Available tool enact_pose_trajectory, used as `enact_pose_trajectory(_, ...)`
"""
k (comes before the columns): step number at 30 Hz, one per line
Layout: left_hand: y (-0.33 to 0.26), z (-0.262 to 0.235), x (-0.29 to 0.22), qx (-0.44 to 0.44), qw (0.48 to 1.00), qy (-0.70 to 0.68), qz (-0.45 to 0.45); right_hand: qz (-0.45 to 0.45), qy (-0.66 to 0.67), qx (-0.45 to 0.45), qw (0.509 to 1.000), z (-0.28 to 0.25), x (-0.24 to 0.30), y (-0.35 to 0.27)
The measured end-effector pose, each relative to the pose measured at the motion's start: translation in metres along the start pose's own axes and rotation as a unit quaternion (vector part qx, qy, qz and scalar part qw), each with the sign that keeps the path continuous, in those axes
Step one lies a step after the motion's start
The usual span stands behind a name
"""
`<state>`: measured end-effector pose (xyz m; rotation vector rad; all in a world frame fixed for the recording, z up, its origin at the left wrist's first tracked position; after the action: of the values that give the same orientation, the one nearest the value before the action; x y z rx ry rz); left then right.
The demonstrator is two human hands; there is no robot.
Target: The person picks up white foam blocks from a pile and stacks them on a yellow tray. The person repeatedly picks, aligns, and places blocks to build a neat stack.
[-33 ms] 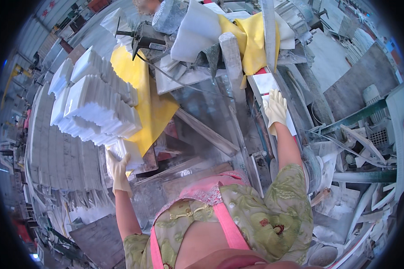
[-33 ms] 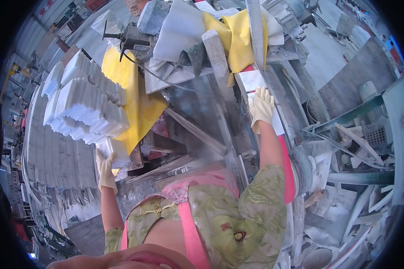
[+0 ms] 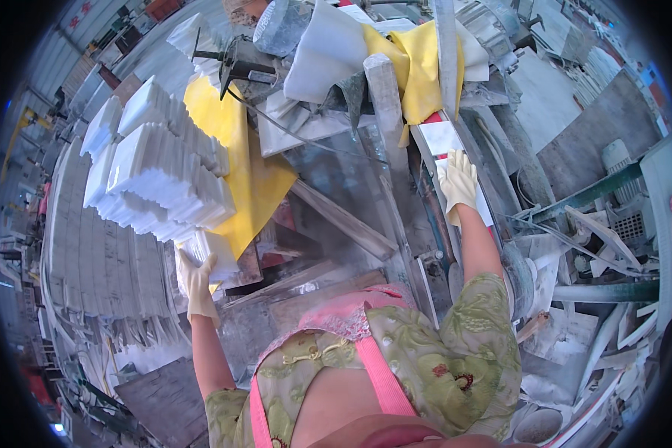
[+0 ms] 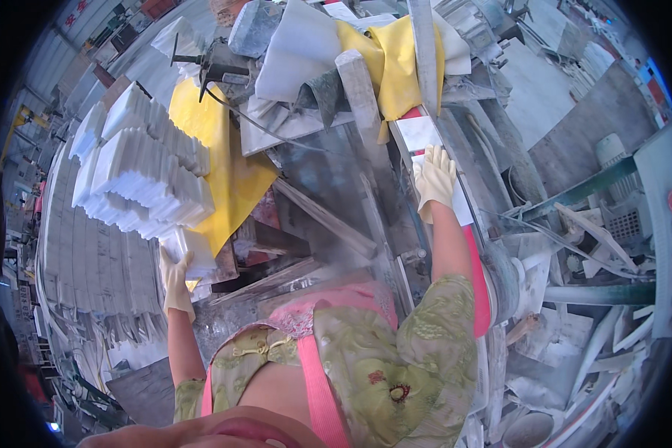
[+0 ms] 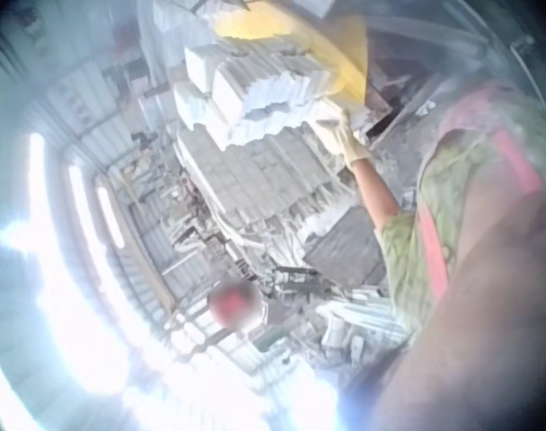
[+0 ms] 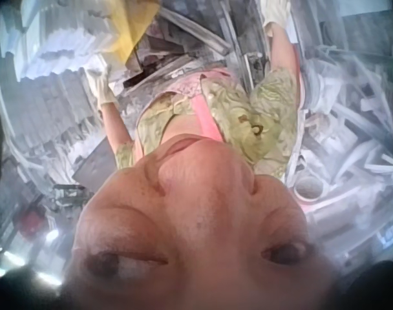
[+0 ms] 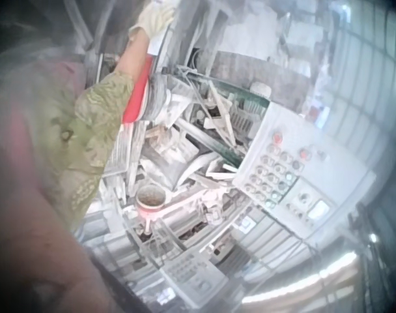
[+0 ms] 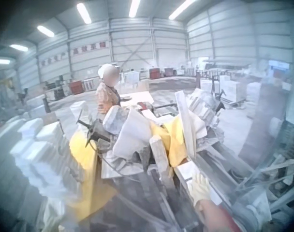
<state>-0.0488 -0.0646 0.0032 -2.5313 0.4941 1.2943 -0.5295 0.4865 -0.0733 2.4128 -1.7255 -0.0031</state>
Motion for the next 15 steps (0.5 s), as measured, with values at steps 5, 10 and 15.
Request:
enact_pose_trajectory(5, 0.010, 0.003, 0.010, -0.004, 1.000, -0.020, 0.021, -0.043, 0.026, -0.028, 0.998, 0.000, -0.011, -0.020)
enact_pose_trajectory(10, 0.015, 0.004, 0.015, 0.001, 1.000, -0.011, 0.023, -0.214, 0.175, 0.130, 0.952, -0.037, -0.029, -0.087)
enact_pose_trajectory(15, 0.011, 0.000, 0.011, -0.009, 1.000, 0.010, 0.016, -0.168, -0.018, 0.178, 0.970, -0.064, -0.037, -0.168)
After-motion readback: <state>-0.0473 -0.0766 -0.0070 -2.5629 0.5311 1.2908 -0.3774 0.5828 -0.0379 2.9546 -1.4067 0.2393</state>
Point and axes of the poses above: each hand's wrist, its own y-axis towards the middle knuckle, its own z-axis out of the palm, x = y × z, the point moved 10 cm from there along y, towards the middle knuckle, and after that the axes turned 5 degrees about -z, right-handed, at the moved point
